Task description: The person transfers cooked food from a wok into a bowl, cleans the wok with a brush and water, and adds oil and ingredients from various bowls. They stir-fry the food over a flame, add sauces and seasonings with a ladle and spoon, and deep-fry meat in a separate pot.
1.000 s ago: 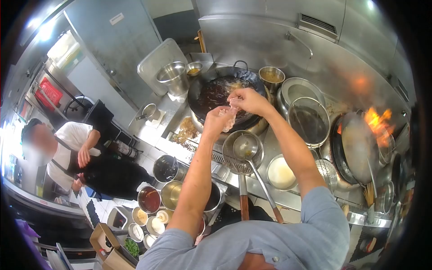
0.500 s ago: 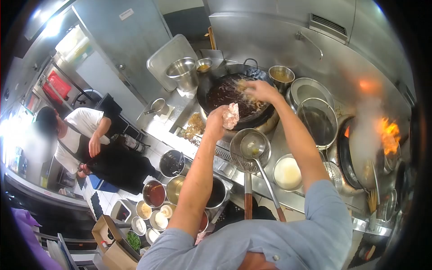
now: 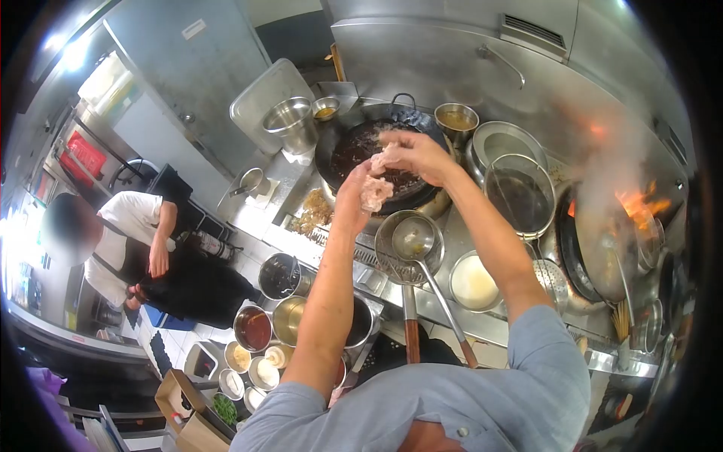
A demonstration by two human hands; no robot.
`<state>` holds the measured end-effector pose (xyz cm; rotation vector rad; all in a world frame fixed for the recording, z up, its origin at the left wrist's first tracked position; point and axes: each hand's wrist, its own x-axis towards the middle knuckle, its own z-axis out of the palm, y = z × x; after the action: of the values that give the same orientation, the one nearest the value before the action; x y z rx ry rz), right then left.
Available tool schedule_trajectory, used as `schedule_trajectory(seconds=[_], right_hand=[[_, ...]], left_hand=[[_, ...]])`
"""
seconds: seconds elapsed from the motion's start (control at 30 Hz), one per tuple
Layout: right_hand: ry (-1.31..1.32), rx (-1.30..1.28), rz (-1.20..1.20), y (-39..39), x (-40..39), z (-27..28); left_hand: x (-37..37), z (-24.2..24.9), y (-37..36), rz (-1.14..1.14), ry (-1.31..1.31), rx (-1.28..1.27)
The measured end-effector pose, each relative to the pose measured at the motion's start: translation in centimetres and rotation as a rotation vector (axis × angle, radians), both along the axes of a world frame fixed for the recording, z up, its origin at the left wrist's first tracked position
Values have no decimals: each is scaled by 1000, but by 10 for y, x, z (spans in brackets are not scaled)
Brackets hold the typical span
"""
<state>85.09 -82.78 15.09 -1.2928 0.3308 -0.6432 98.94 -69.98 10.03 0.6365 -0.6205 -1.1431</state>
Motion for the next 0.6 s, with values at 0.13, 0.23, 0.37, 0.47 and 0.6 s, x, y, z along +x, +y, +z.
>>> schedule_trajectory(seconds=[0.13, 0.23, 0.37, 0.47, 0.6], right_hand=[[254, -535, 35, 6, 5, -9], [227, -482, 9, 4, 0, -8], [233, -413, -41, 16, -6, 5], [347, -620, -43, 10, -1, -4], [171, -187, -88, 4, 1, -10]], left_hand=[[-7, -4, -11, 63, -184, 121], [-12, 4, -8, 80, -255, 153], [-18, 16, -7, 164, -427, 86], [-25, 31, -2, 508, -1007, 76], [-21, 30, -4, 334, -653, 301]])
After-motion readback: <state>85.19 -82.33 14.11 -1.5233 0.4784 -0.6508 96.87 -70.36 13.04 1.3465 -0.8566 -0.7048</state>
